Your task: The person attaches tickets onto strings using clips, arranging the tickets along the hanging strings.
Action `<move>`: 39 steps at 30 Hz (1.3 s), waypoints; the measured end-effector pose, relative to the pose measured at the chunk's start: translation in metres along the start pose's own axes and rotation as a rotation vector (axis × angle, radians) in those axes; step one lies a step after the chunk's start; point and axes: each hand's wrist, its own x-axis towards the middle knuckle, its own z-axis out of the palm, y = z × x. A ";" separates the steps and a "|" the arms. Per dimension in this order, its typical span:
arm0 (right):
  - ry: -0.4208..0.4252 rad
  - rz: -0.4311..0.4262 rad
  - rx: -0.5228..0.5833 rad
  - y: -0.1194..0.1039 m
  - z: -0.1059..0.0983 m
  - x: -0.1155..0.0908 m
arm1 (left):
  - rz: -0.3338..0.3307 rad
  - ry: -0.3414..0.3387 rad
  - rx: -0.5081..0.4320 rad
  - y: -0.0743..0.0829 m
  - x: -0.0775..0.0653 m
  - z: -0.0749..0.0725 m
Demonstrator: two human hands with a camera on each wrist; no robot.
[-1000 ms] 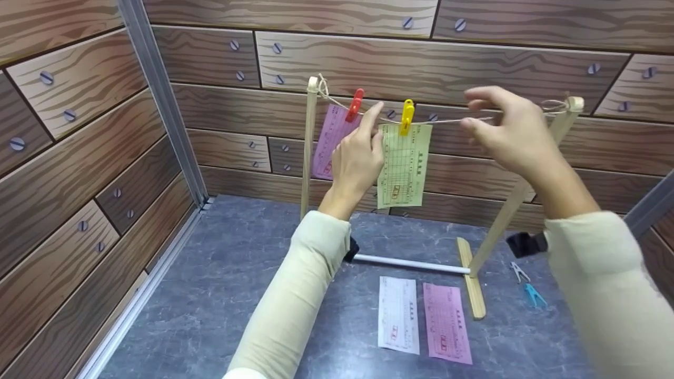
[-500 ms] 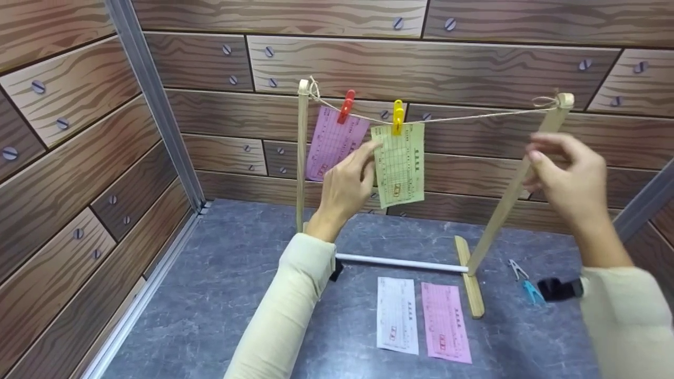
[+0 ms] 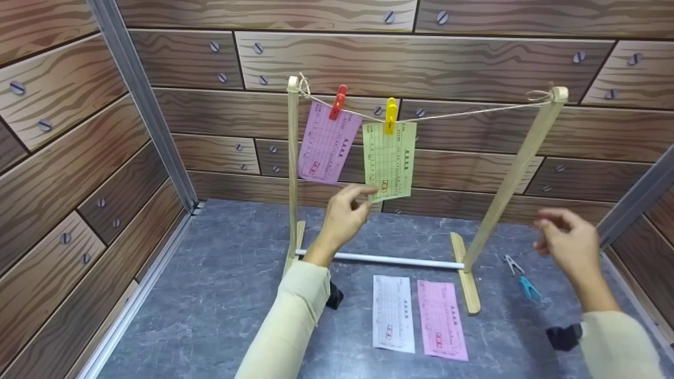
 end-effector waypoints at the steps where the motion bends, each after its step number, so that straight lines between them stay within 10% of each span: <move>1: -0.007 0.010 -0.032 0.009 0.000 -0.002 | -0.012 -0.003 0.005 -0.003 -0.003 0.001; 13: -0.132 0.151 -0.308 0.092 0.002 -0.027 | -0.139 -0.069 0.070 -0.043 -0.044 0.023; 23: -0.303 0.359 -0.595 0.132 0.000 -0.036 | -0.307 -0.220 0.357 -0.080 -0.089 0.057; 39: -0.312 0.443 -0.614 0.164 0.009 -0.044 | -0.330 -0.325 0.685 -0.096 -0.115 0.086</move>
